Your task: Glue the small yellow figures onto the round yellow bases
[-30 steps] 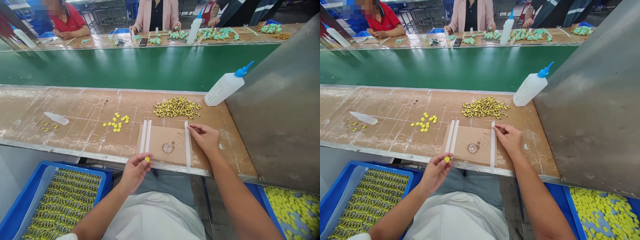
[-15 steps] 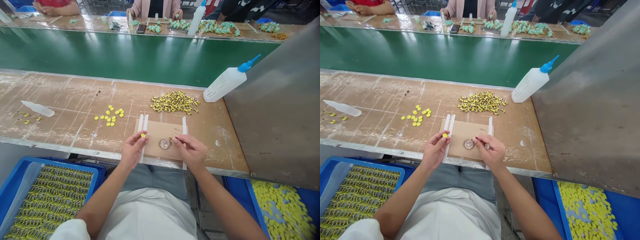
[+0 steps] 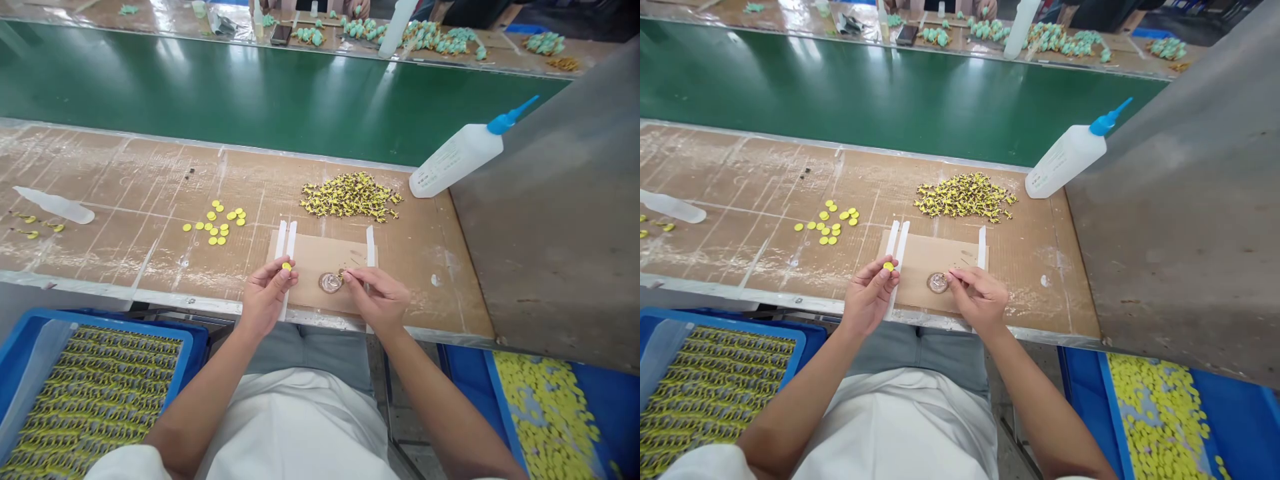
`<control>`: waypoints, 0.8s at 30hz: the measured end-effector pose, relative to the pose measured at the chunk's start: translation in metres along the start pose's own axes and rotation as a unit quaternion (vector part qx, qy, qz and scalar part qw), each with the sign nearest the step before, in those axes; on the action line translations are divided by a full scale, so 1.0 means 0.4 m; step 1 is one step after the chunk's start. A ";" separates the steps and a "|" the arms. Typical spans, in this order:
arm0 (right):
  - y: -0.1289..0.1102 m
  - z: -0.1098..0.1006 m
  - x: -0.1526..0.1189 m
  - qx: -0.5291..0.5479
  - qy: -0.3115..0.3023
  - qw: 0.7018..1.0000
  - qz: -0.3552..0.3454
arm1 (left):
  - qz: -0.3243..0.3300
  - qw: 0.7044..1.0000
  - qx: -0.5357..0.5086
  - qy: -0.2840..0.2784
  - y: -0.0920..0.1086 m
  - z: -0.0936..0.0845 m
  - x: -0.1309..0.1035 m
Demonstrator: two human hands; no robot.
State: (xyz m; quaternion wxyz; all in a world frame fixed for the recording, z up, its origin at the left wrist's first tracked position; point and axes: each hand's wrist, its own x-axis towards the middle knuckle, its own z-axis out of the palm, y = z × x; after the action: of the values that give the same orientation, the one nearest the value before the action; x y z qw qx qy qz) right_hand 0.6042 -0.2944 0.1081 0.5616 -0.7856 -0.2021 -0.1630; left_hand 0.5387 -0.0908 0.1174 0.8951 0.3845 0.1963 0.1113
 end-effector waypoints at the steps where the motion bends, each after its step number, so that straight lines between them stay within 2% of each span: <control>1: 0.000 0.000 0.000 -0.002 -0.002 1.000 -0.001 | -0.002 1.000 -0.002 0.002 0.001 0.000 -0.001; 12: -0.009 -0.015 0.009 -0.004 0.012 0.999 -0.039 | -0.003 1.000 0.006 0.012 0.006 0.003 -0.005; 20: -0.011 -0.017 0.015 0.006 -0.036 0.997 -0.073 | -0.001 1.000 0.002 0.014 0.006 0.003 -0.005; 24: -0.012 -0.016 0.017 0.012 -0.039 0.996 -0.074 | -0.004 1.000 -0.003 0.016 0.007 0.001 -0.006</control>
State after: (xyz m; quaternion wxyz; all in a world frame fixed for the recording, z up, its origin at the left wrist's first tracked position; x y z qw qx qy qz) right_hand 0.6074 -0.2982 0.1173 0.5490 -0.7674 -0.2835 -0.1714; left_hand 0.5368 -0.0900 0.1202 0.8936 0.3791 0.2114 0.1145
